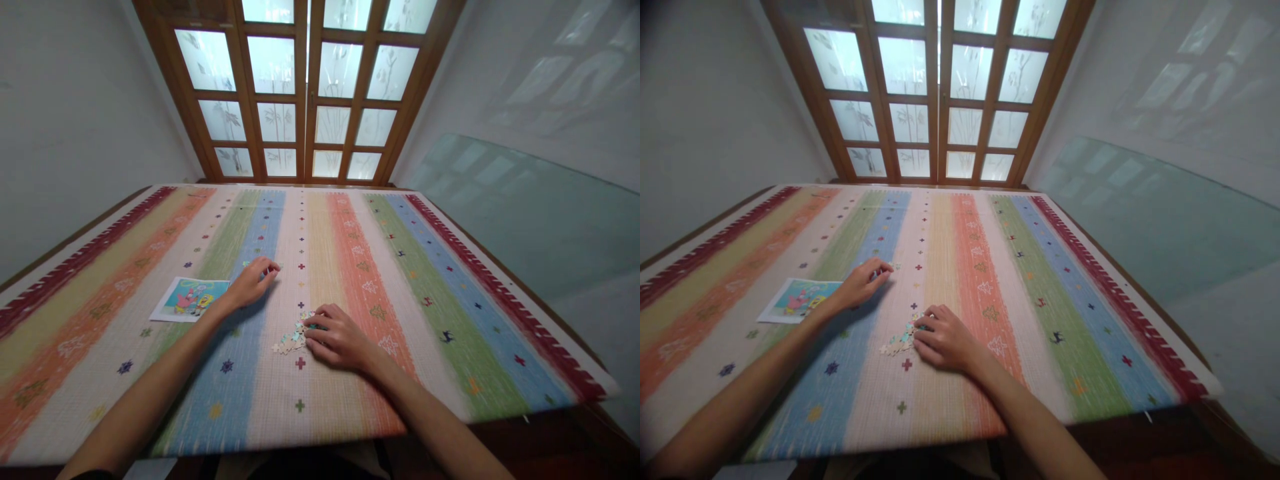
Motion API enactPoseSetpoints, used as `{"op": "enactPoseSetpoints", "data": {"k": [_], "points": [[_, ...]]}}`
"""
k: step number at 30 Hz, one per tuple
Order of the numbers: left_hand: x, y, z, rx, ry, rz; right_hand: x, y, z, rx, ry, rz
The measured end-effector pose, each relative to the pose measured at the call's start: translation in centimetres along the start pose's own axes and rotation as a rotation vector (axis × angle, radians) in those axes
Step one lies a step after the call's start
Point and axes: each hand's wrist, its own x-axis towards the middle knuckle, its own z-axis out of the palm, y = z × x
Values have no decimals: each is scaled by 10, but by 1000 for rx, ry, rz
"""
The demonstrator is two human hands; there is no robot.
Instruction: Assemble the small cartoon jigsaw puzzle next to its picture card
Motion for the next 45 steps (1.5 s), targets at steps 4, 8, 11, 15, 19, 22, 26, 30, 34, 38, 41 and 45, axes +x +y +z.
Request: {"op": "enactPoseSetpoints", "data": {"k": [4,8,11,15,19,22,26,30,34,38,41,45], "points": [[-37,28,8,-60,-196,91,0,-1,-1,-12,2,0],[-63,49,20,-92,-273,97,2,-1,-2,-22,28,-9],[-72,57,30,-82,-266,114,2,-1,-2,-26,47,-8],[-74,59,36,-15,-252,140,2,-1,-2,-30,53,12],[-76,58,31,9,-231,125,1,0,-1,-44,59,34],[-81,61,24,-18,-239,98,0,0,-1,-51,69,50],[-92,66,19,-34,-267,74,2,-2,-3,-16,50,46],[-99,67,19,-30,-270,69,3,-6,-3,17,10,17],[-101,69,21,-62,-260,39,3,-6,0,23,-2,3],[-103,70,24,-139,-256,-12,1,-5,2,39,-1,14],[-105,70,25,-158,-252,-26,1,-6,3,44,-11,15],[-105,67,22,-154,-189,-14,2,-8,4,33,-22,5]]}}
